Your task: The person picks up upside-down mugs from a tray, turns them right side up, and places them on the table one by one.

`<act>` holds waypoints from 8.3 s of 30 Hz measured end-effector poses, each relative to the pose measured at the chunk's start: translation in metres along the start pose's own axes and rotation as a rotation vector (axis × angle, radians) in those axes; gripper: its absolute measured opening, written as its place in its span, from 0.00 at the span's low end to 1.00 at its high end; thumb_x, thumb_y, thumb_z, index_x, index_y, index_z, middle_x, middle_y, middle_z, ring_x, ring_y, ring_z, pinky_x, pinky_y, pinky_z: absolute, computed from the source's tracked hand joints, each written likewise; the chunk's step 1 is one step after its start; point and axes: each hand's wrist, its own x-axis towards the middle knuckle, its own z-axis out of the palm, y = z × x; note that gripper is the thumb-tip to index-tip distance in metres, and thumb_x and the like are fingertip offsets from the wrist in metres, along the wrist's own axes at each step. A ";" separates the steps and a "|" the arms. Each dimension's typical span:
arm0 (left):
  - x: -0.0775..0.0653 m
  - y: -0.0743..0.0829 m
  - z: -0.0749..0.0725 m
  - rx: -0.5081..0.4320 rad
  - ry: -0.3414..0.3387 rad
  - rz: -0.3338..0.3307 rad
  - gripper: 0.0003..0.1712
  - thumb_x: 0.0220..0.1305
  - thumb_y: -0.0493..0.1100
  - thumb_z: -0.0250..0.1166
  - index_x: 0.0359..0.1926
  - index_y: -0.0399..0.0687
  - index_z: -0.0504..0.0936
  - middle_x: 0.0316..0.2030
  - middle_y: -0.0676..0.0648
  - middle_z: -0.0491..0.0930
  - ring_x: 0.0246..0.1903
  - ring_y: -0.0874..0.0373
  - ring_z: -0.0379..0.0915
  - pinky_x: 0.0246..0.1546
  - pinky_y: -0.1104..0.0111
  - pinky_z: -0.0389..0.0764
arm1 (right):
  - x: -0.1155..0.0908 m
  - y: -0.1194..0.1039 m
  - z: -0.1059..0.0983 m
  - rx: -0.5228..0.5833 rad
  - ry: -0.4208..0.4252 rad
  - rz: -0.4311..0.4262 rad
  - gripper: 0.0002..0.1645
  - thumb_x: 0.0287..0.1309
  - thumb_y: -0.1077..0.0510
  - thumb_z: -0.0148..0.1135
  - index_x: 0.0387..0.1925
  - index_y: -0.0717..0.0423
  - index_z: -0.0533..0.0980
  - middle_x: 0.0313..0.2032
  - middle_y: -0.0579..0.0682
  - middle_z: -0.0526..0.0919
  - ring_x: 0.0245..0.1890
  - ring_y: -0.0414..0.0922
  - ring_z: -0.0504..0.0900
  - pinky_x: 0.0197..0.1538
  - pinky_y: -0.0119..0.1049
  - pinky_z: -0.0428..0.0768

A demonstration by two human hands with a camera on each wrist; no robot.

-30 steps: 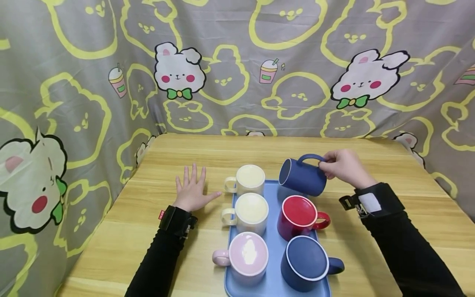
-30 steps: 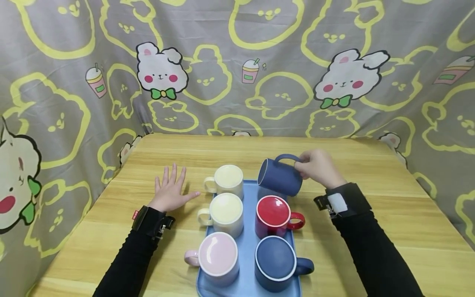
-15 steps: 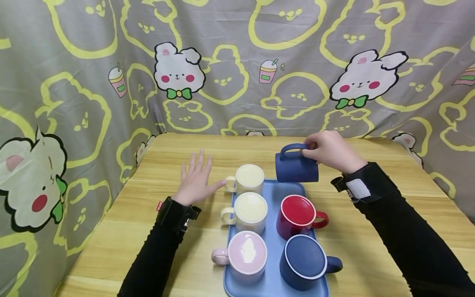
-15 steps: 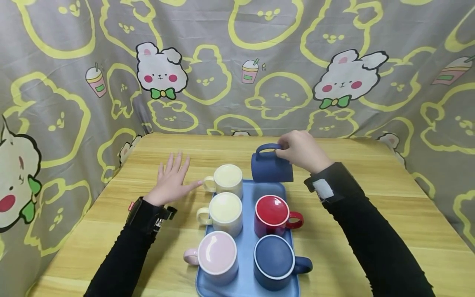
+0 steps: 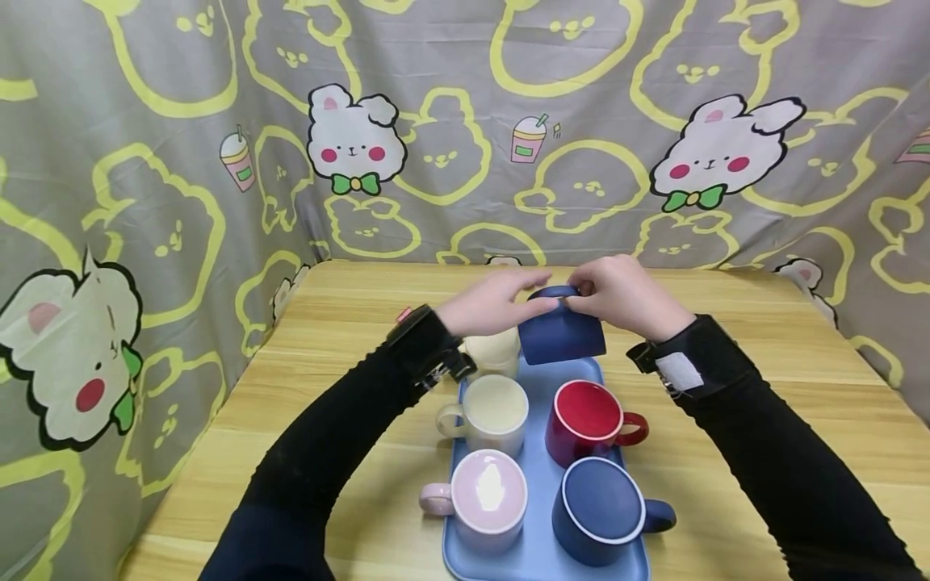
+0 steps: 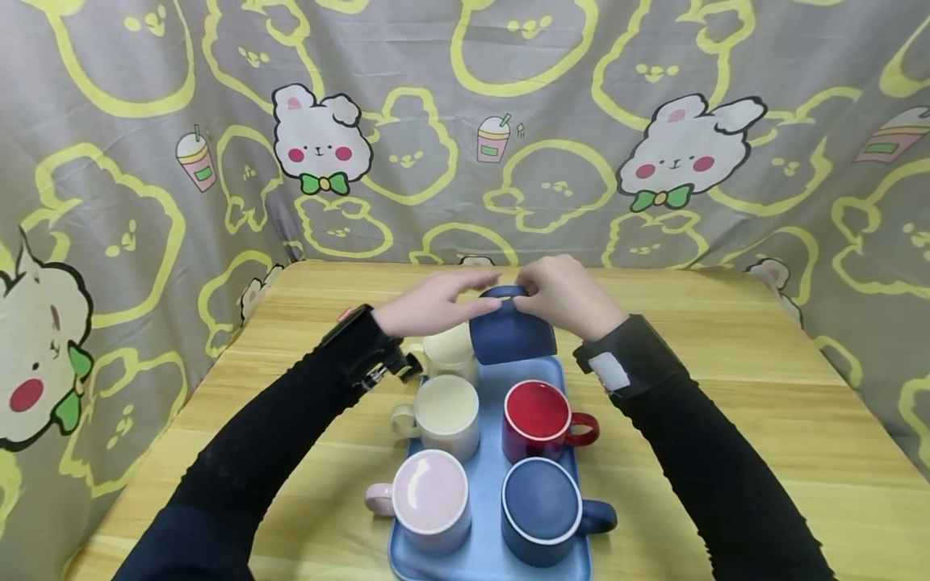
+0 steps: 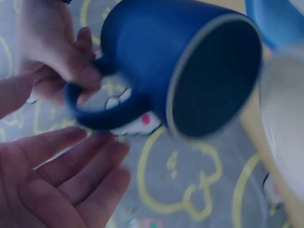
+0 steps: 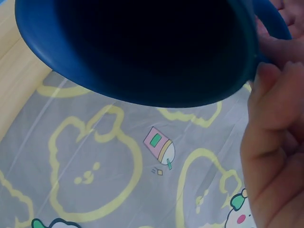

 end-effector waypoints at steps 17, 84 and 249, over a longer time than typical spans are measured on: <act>0.034 0.019 -0.010 -0.296 -0.141 -0.145 0.19 0.76 0.47 0.50 0.28 0.41 0.73 0.18 0.49 0.63 0.19 0.58 0.61 0.22 0.72 0.59 | -0.005 0.007 -0.002 0.101 0.094 -0.064 0.10 0.50 0.59 0.75 0.33 0.61 0.85 0.19 0.45 0.79 0.20 0.42 0.72 0.25 0.31 0.71; -0.094 -0.220 0.065 -0.860 1.135 -0.548 0.12 0.76 0.41 0.48 0.35 0.39 0.72 0.28 0.52 0.73 0.34 0.63 0.72 0.52 0.66 0.66 | -0.147 0.113 0.092 -0.047 -0.083 0.417 0.48 0.70 0.36 0.45 0.74 0.64 0.44 0.68 0.80 0.29 0.67 0.72 0.22 0.62 0.72 0.29; -0.036 -0.167 0.089 -1.010 0.853 -0.353 0.09 0.74 0.34 0.49 0.36 0.36 0.73 0.32 0.48 0.73 0.32 0.62 0.70 0.42 0.70 0.73 | -0.180 0.089 0.092 -0.057 -0.164 0.503 0.51 0.70 0.34 0.41 0.74 0.63 0.36 0.67 0.75 0.19 0.65 0.72 0.17 0.56 0.74 0.21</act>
